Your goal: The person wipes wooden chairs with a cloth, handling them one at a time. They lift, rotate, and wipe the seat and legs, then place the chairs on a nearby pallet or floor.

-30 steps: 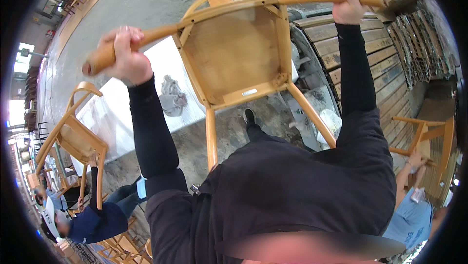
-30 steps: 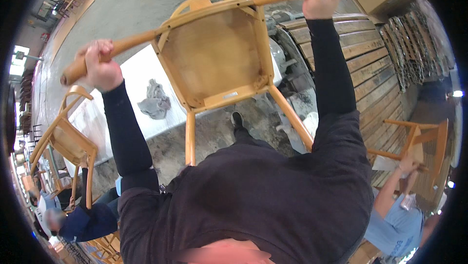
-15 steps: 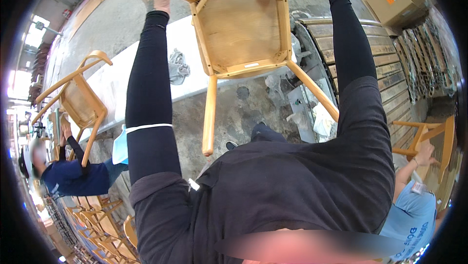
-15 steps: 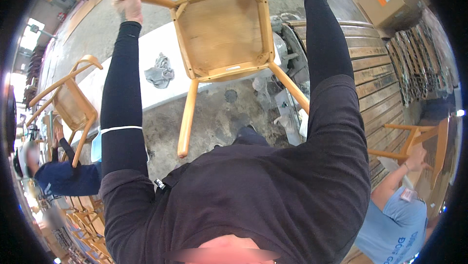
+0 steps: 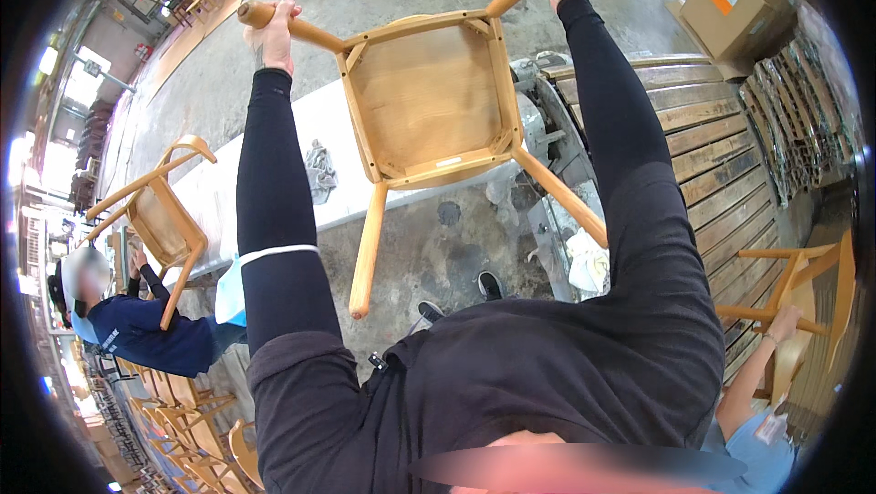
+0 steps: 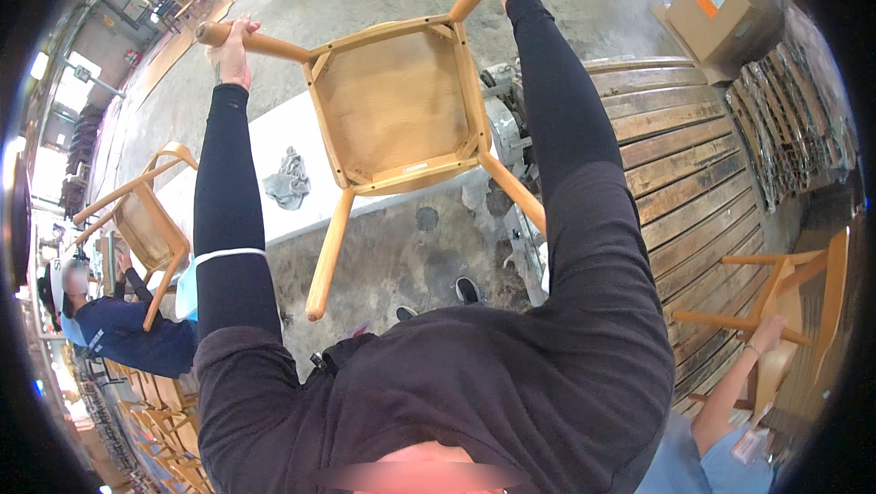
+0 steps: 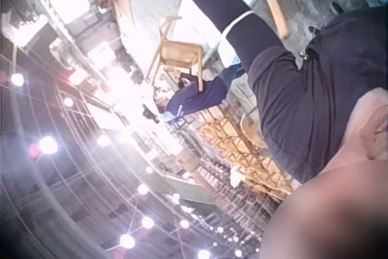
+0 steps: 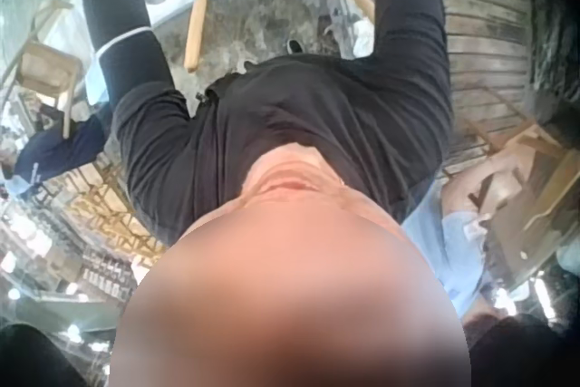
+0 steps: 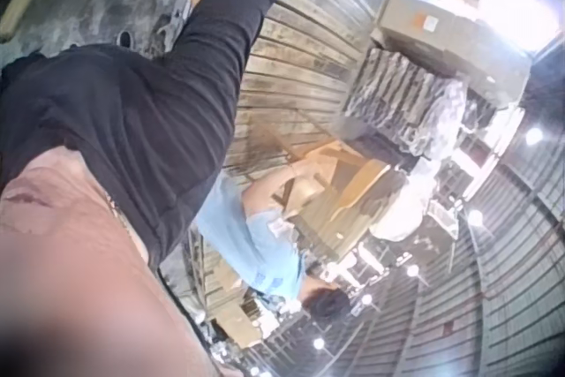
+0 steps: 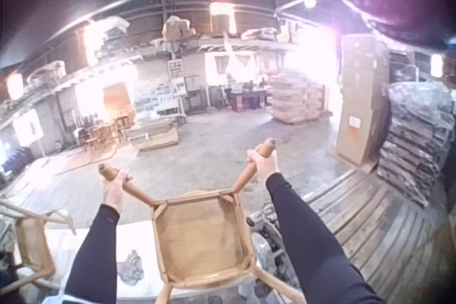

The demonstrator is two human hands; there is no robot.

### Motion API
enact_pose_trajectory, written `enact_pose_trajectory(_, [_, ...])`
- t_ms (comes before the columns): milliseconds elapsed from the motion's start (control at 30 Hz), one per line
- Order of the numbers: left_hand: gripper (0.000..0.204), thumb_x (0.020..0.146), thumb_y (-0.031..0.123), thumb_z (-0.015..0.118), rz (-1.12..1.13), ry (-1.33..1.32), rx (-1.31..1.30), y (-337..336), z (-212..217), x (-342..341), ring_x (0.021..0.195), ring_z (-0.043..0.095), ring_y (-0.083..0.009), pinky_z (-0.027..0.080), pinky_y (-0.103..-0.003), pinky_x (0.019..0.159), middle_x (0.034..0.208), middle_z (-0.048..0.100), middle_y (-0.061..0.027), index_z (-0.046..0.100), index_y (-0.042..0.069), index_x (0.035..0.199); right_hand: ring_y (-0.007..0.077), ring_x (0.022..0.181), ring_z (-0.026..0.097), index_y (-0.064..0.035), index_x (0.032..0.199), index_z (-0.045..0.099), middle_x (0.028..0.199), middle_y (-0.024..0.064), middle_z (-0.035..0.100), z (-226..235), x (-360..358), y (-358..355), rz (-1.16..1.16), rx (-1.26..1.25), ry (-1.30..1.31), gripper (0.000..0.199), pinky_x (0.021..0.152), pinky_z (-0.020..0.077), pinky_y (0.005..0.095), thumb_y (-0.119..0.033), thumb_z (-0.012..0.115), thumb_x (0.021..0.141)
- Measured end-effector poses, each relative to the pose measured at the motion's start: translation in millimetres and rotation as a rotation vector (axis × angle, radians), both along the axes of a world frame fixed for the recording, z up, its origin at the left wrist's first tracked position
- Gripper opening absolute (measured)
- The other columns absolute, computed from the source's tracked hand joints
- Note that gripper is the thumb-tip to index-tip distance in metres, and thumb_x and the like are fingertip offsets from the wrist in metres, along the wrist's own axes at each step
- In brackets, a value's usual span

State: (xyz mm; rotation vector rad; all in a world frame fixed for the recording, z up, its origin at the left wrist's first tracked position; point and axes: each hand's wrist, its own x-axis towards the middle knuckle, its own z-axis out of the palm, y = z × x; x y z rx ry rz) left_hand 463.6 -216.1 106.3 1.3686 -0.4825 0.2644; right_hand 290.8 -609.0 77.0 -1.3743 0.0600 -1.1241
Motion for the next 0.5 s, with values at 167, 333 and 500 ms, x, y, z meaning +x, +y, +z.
enact_pose_trajectory(167, [0.067, 0.087, 0.04, 0.066, 0.061, 0.003, 1.01, 77, -92, -91, 0.119, 0.051, -0.03, 0.037, -0.041, 0.104, 0.126, 0.055, -0.0202, 0.042, -0.002, 0.133, 0.0195, 0.067, 0.066, -0.0034, 0.08, 0.056, 0.07, 0.0048, 0.06, 0, -7, 5, 0.027, 0.045, 0.08, 0.021, 0.061, 0.0494, 0.0315, -0.005, 0.077, 0.074])
enact_pose_trajectory(333, [0.051, 0.077, 0.016, 0.075, -0.43, 1.177, 1.059, 174, -188, -240, 0.078, 0.065, -0.0289, 0.054, -0.038, 0.051, 0.099, 0.06, -0.0209, 0.046, -0.003, 0.115, 0.0203, 0.066, 0.064, -0.0035, 0.076, 0.056, 0.072, 0.0064, 0.061, 1, 3, 12, 0.029, 0.148, -0.056, 0.017, 0.068, 0.0506, 0.0347, -0.001, 0.073, 0.075])
enact_pose_trajectory(500, [0.031, 0.076, 0.0, 0.066, -0.381, 1.321, 0.646, 147, -207, -281, 0.045, 0.057, -0.0181, 0.048, -0.034, 0.039, 0.067, 0.053, -0.0074, 0.044, 0.003, 0.096, 0.0212, 0.067, 0.062, -0.0008, 0.076, 0.056, 0.07, 0.0082, 0.059, 29, 25, 21, 0.176, 0.039, -0.107, 0.014, 0.069, 0.05, 0.0353, 0.003, 0.069, 0.076])
